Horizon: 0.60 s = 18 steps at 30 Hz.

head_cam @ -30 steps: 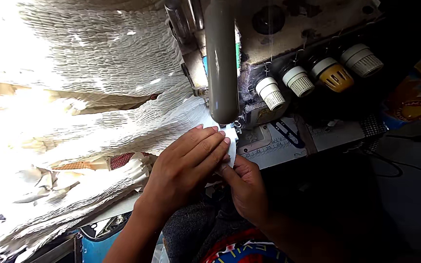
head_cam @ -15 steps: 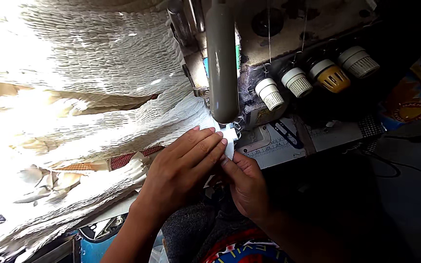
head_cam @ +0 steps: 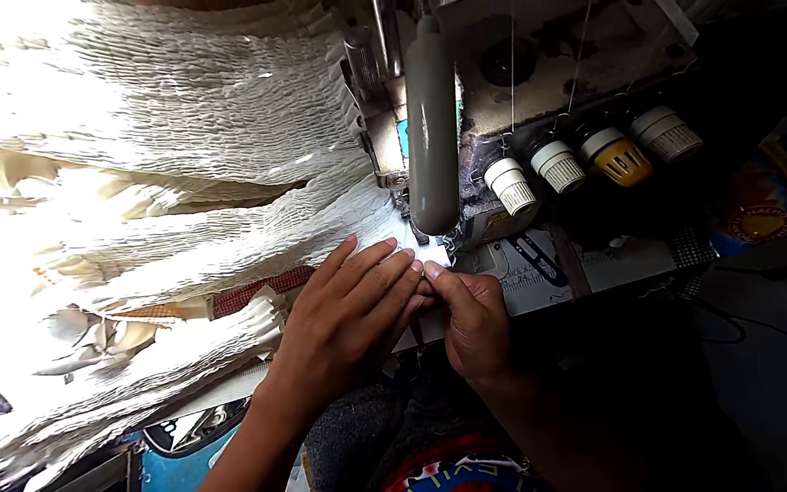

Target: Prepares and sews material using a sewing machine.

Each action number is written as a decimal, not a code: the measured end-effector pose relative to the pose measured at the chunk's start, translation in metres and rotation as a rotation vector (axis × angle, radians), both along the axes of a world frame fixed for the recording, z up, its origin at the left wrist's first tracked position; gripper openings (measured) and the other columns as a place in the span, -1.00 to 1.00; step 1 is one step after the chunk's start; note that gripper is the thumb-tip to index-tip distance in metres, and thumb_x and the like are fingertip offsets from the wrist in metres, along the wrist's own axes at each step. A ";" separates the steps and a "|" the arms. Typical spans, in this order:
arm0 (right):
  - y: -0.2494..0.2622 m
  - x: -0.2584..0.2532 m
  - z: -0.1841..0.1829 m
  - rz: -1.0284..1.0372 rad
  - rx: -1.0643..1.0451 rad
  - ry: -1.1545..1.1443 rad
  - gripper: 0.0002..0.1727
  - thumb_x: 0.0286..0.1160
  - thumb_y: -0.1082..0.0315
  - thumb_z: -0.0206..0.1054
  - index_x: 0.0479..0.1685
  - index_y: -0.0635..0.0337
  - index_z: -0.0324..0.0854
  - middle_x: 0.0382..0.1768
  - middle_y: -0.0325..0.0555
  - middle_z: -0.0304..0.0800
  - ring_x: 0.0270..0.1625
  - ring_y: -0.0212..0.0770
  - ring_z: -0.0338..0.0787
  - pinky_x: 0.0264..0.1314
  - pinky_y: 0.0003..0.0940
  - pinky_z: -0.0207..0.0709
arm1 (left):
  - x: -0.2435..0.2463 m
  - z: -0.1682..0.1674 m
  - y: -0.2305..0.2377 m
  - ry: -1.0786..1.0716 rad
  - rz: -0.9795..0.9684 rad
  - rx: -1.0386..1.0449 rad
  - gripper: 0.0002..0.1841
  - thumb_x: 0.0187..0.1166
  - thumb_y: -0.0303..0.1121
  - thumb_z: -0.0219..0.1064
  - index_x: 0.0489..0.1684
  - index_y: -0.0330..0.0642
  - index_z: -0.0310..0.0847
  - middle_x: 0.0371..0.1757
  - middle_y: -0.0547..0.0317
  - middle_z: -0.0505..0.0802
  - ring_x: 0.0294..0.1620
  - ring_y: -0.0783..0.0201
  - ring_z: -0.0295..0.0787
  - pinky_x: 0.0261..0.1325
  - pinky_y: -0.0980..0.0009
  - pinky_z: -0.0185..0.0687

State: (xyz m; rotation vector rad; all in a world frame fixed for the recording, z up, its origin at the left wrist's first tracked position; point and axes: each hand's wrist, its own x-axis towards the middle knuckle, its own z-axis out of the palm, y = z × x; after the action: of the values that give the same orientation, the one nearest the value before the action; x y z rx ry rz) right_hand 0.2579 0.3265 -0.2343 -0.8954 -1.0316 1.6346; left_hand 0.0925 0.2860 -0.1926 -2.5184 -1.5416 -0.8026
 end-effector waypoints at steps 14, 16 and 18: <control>0.005 0.010 -0.040 0.144 0.445 -0.067 -0.61 0.77 0.39 0.10 -0.30 0.44 0.79 -0.43 -0.11 0.89 -0.38 -0.41 0.85 -0.23 -0.44 0.79 | 0.000 -0.001 0.026 -0.059 0.257 -0.126 -0.59 0.80 -0.12 0.08 0.22 -0.10 0.83 0.45 0.06 0.78 0.58 0.07 0.60 0.64 -0.11 0.35; 0.006 0.010 -0.040 0.199 0.477 -0.087 -0.63 0.75 0.42 0.11 -0.29 0.44 0.80 -0.45 -0.10 0.87 -0.39 -0.42 0.82 -0.24 -0.47 0.75 | -0.003 0.003 0.033 -0.064 0.270 -0.144 -0.60 0.77 -0.12 0.10 0.15 -0.12 0.84 0.40 0.02 0.80 0.51 0.03 0.65 0.54 -0.12 0.43; 0.007 0.009 -0.039 0.209 0.501 -0.118 -0.65 0.73 0.42 0.15 -0.32 0.42 0.81 -0.46 -0.10 0.87 -0.42 -0.45 0.80 -0.28 -0.50 0.71 | -0.008 0.008 0.039 -0.048 0.268 -0.169 -0.59 0.74 -0.10 0.12 0.17 -0.13 0.83 0.35 -0.02 0.82 0.46 -0.02 0.68 0.46 -0.14 0.49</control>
State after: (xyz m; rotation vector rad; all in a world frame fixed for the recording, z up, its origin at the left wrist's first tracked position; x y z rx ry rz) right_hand 0.2667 0.3335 -0.2735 -0.5633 -1.5724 1.3997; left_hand 0.0848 0.3250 -0.1849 -2.3390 -1.9855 -0.7273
